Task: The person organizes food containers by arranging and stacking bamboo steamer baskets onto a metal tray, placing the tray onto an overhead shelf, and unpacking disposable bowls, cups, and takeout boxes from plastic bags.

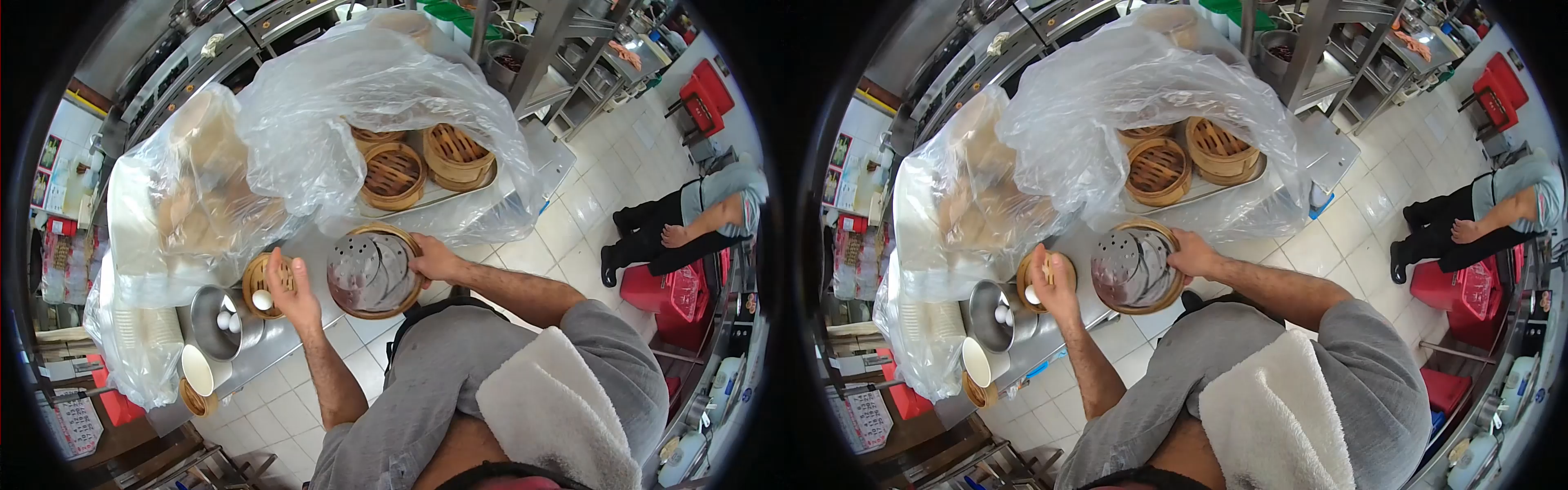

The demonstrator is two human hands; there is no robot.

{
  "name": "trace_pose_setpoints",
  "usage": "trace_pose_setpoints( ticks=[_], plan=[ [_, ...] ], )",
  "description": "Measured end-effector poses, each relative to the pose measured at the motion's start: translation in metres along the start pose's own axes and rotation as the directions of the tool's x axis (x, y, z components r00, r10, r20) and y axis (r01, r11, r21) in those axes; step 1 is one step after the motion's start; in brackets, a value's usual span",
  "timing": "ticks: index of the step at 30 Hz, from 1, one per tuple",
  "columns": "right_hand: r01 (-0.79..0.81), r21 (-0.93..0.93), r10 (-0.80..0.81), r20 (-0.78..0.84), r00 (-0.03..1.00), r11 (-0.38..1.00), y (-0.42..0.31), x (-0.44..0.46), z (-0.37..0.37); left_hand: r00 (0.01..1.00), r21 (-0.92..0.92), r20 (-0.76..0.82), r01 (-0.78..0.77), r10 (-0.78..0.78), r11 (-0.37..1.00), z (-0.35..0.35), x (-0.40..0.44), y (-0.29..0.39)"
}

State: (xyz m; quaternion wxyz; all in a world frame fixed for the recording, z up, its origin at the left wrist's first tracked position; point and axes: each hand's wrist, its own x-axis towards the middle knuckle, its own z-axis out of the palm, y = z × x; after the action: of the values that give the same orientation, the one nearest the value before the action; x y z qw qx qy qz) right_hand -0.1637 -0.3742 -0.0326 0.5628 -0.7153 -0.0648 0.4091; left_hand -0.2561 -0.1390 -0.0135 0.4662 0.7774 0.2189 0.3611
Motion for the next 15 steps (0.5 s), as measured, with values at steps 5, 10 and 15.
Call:
trace_pose_setpoints(
  ticks=[5, 10, 15],
  plan=[
    [0.012, 0.042, -0.010, -0.028, 1.000, 0.999, 0.011, -0.057, -0.065, 0.998, -0.166, 0.038, 0.053, -0.047, 0.985, 0.044, -0.005, 0.007],
    [-0.026, 0.130, 0.036, -0.079, 0.996, 0.991, 0.016, -0.118, -0.128, 0.957, 0.038, 0.241, -0.177, 0.163, 0.983, 0.118, -0.028, -0.017],
    [0.063, 0.157, -0.009, -0.319, 0.948, 0.986, 0.031, -0.170, -0.181, 0.791, 0.277, 0.456, -0.562, 0.408, 0.779, 0.164, -0.035, -0.020]
  ],
)
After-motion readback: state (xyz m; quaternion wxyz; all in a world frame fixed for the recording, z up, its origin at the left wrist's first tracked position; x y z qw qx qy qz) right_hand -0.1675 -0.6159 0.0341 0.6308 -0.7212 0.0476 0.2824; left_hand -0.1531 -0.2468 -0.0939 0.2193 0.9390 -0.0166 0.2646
